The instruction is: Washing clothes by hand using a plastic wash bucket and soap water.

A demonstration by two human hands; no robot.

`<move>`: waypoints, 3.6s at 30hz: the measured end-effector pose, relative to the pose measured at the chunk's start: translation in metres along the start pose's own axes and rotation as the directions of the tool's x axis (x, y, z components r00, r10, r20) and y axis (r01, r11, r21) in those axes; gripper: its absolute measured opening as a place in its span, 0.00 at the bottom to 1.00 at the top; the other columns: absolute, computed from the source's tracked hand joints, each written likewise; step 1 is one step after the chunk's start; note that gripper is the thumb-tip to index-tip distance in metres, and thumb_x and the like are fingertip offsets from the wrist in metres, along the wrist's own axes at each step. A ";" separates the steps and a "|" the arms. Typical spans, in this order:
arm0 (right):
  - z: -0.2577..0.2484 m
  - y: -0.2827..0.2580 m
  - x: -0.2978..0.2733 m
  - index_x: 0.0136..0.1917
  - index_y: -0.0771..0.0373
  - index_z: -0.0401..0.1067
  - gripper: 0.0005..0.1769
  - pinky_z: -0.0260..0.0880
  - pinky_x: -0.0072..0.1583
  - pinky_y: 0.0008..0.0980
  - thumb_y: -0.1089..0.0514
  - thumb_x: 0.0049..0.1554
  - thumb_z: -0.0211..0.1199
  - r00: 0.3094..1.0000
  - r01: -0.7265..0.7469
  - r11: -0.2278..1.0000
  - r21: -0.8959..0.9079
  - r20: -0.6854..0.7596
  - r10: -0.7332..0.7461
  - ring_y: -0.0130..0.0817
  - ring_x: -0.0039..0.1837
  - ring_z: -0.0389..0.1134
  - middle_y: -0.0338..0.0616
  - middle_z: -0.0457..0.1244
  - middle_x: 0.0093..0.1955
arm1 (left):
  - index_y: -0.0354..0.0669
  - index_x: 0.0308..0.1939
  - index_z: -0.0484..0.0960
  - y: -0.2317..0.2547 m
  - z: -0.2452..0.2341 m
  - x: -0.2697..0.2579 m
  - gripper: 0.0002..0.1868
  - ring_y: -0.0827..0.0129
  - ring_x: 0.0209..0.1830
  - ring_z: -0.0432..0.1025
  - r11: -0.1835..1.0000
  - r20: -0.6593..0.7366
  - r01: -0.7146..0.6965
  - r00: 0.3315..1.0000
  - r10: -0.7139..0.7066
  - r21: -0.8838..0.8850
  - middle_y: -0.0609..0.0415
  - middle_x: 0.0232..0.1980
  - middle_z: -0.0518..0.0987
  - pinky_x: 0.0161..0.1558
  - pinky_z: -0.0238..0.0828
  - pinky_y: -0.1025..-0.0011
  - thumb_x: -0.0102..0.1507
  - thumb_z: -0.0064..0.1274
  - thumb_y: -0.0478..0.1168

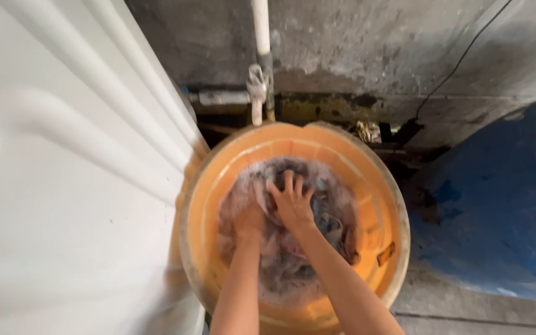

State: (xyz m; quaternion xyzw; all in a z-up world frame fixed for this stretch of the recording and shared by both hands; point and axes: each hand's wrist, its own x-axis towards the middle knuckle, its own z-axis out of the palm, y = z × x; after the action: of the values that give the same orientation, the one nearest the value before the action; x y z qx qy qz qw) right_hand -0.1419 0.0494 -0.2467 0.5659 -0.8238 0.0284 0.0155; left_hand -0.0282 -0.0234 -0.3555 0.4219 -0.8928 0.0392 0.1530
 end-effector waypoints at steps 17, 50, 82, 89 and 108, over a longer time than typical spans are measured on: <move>-0.080 0.107 -0.028 0.71 0.53 0.69 0.39 0.69 0.65 0.44 0.47 0.48 0.72 0.957 -0.022 0.868 0.496 0.261 -0.125 0.46 0.64 0.70 0.50 0.68 0.63 | 0.53 0.67 0.69 -0.018 -0.143 0.034 0.31 0.52 0.69 0.64 0.940 0.330 0.058 0.942 0.060 -0.335 0.50 0.65 0.72 0.64 0.65 0.50 0.59 0.55 0.39; 0.001 0.007 -0.021 0.80 0.50 0.49 0.45 0.58 0.68 0.70 0.50 0.56 0.69 0.767 -0.439 0.899 0.016 0.529 0.365 0.65 0.78 0.44 0.58 0.40 0.80 | 0.45 0.60 0.74 -0.004 -0.015 0.025 0.19 0.44 0.58 0.73 0.933 0.409 0.336 0.875 -0.258 -0.130 0.37 0.58 0.77 0.55 0.75 0.49 0.67 0.49 0.46; -0.174 0.008 -0.018 0.61 0.55 0.75 0.38 0.74 0.52 0.35 0.35 0.43 0.76 0.962 -0.185 0.360 0.915 0.243 -0.126 0.39 0.54 0.73 0.50 0.72 0.57 | 0.53 0.67 0.73 -0.026 -0.125 0.014 0.27 0.42 0.62 0.75 -0.130 0.865 0.871 0.487 0.119 -0.473 0.42 0.64 0.76 0.52 0.79 0.35 0.65 0.40 0.52; -0.088 0.030 -0.028 0.74 0.59 0.62 0.45 0.81 0.43 0.44 0.50 0.47 0.74 0.750 -0.531 0.467 0.707 0.649 -0.131 0.47 0.50 0.75 0.54 0.69 0.59 | 0.46 0.80 0.52 -0.025 -0.117 0.005 0.64 0.41 0.73 0.62 0.238 0.843 0.844 0.520 -0.138 -0.481 0.39 0.79 0.60 0.62 0.71 0.43 0.50 0.62 0.72; 0.000 0.051 0.022 0.60 0.66 0.73 0.47 0.71 0.64 0.50 0.30 0.41 0.79 0.611 -0.187 0.934 0.303 0.781 -0.131 0.55 0.67 0.67 0.58 0.64 0.66 | 0.45 0.61 0.77 -0.001 -0.096 -0.015 0.34 0.41 0.76 0.57 0.834 0.397 0.510 0.824 -0.404 -0.209 0.43 0.74 0.65 0.67 0.69 0.50 0.50 0.68 0.43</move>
State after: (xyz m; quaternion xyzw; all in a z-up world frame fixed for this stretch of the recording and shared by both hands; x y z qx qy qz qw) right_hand -0.1971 0.0468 -0.2470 0.5000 -0.7348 -0.0757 -0.4520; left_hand 0.0047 0.0064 -0.2686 0.5970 -0.7711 -0.2109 0.0665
